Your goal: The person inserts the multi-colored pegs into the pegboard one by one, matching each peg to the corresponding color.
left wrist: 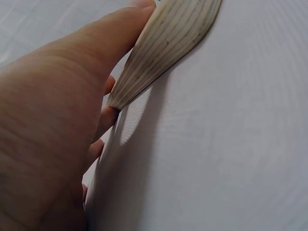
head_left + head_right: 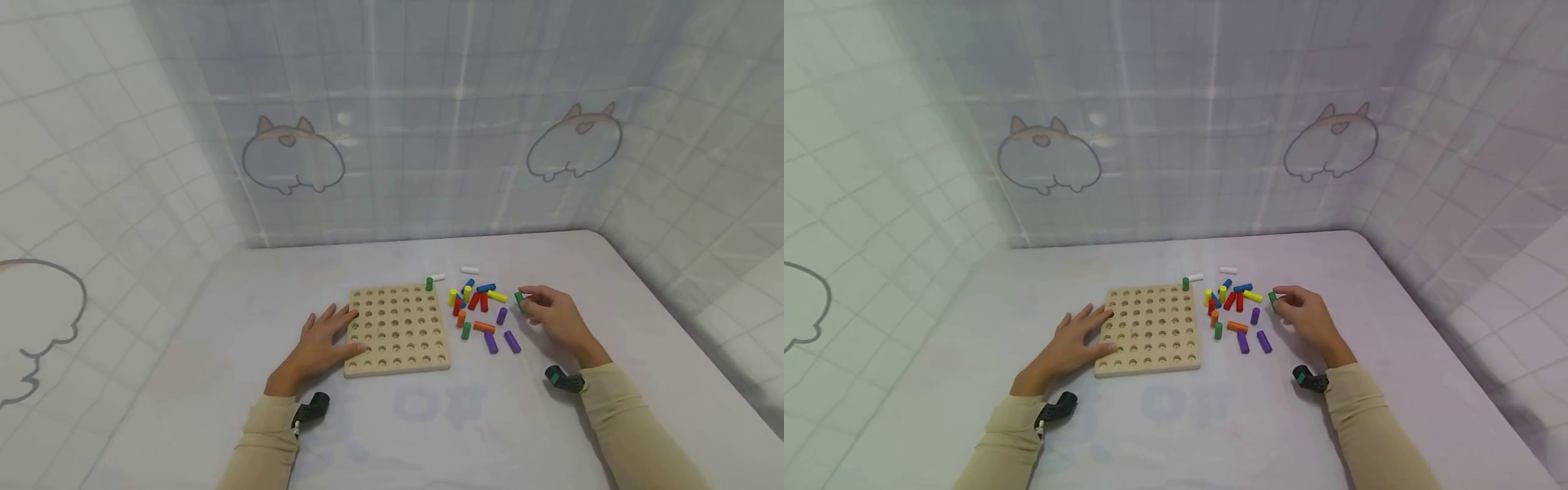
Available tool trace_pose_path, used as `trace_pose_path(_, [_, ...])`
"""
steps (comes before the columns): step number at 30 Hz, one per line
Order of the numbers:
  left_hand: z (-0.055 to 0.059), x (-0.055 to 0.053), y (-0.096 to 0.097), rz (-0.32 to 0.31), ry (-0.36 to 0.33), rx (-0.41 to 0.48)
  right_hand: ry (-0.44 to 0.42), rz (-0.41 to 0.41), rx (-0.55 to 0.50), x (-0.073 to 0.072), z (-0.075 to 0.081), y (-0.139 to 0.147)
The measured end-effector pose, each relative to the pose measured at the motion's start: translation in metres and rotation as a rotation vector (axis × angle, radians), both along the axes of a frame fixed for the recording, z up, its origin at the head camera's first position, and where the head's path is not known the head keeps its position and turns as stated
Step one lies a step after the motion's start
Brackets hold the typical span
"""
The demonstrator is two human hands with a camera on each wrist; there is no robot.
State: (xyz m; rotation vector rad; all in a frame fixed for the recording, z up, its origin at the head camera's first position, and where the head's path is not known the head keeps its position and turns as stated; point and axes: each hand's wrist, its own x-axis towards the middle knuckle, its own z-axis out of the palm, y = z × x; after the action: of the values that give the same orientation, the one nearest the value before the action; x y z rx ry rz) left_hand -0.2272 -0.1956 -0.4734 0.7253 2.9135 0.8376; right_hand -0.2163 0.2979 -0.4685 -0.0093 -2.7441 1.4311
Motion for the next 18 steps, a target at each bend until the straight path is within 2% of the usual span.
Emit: trace_pose_path(18, [0.001,0.000,-0.001,0.000,-0.007,-0.021,-0.088,-0.047,-0.141,-0.007,0.011,0.001])
